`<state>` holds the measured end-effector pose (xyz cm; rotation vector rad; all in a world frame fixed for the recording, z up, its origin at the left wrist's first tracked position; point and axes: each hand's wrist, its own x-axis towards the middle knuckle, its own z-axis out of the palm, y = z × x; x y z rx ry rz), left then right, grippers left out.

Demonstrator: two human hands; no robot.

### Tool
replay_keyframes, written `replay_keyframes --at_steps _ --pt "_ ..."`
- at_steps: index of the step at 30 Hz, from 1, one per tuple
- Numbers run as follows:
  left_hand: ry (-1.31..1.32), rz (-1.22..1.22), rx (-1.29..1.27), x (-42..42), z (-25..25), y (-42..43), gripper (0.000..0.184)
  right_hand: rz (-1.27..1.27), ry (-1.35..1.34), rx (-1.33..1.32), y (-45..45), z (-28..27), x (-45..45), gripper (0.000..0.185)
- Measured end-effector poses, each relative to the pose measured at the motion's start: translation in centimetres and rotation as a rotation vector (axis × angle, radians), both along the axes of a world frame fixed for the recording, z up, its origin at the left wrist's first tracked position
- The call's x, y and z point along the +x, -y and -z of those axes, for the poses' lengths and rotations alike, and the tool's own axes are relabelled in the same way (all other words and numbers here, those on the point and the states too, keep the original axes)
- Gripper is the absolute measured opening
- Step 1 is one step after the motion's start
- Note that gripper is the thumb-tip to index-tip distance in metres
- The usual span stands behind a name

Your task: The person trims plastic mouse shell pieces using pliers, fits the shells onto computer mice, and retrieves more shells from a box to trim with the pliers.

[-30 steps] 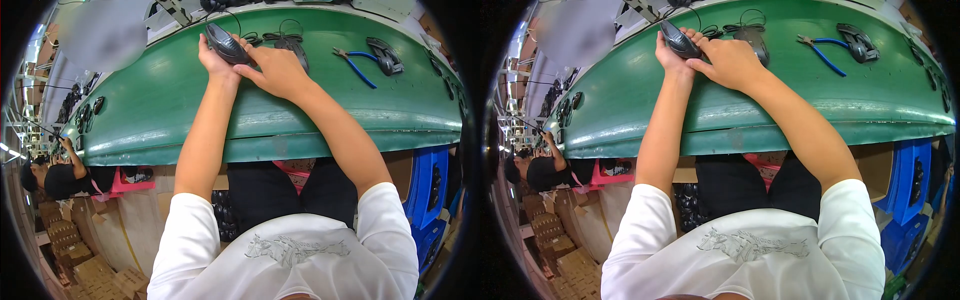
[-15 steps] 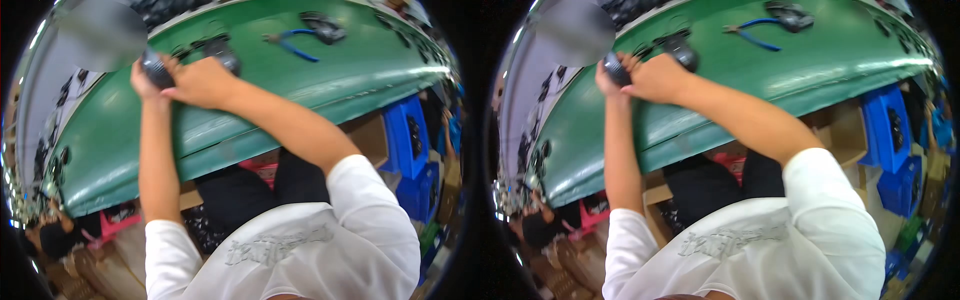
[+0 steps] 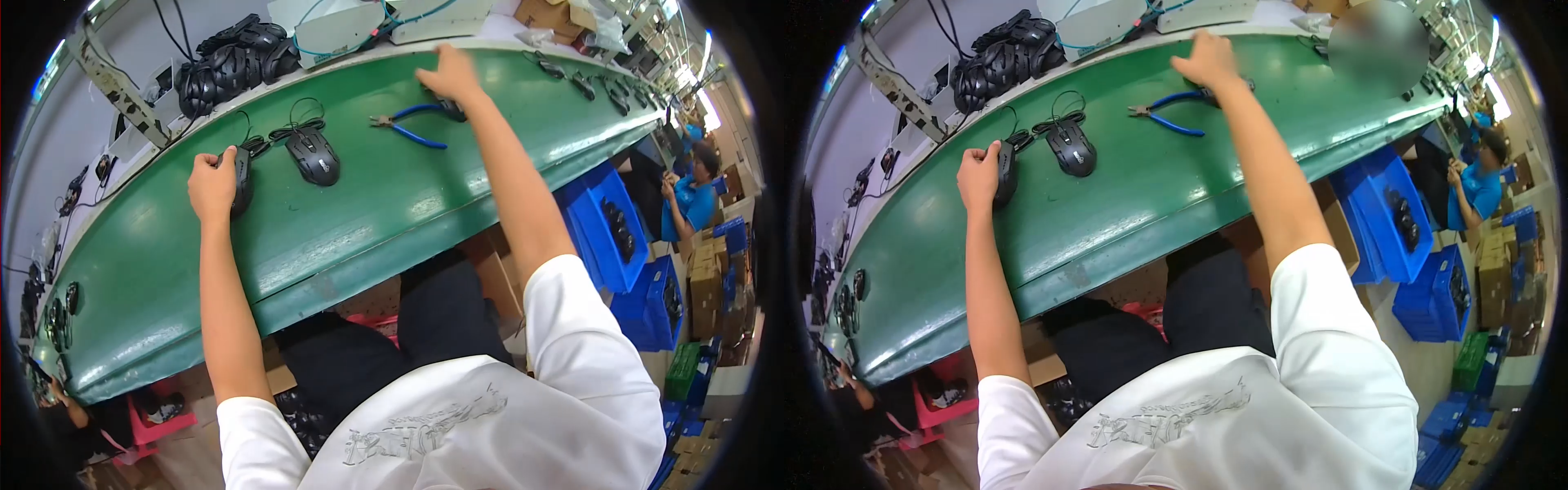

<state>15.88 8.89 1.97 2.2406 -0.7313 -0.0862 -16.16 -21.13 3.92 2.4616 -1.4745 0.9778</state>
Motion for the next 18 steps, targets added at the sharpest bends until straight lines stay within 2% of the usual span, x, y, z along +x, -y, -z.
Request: replay_keyframes --at_steps 1,3,4,9,14,18 --pt "0.021 -0.007 0.028 -0.1 0.0 0.0 0.049 0.034 -0.121 0.101 1.0 0.1 -1.4 0.072" --pt "0.072 -0.022 0.098 0.0 -0.4 -0.3 0.050 -0.004 -0.259 0.284 0.8 -0.6 -3.4 0.078" --pt "0.072 -0.030 0.091 0.2 -0.7 -0.4 0.050 -0.011 -0.260 0.276 0.9 -0.7 -3.7 0.078" --pt "0.000 0.011 0.149 -0.5 -1.3 -0.3 0.052 -0.112 -0.166 0.453 1.4 -0.2 -5.1 0.067" --pt "0.111 0.081 0.142 -1.3 -1.4 -0.5 0.053 -0.080 0.038 0.266 -1.6 -1.8 -2.3 0.061" --pt "0.222 0.163 0.111 -1.3 -0.3 -0.2 0.053 -0.487 -0.072 0.478 -6.3 -2.4 -0.8 0.051"
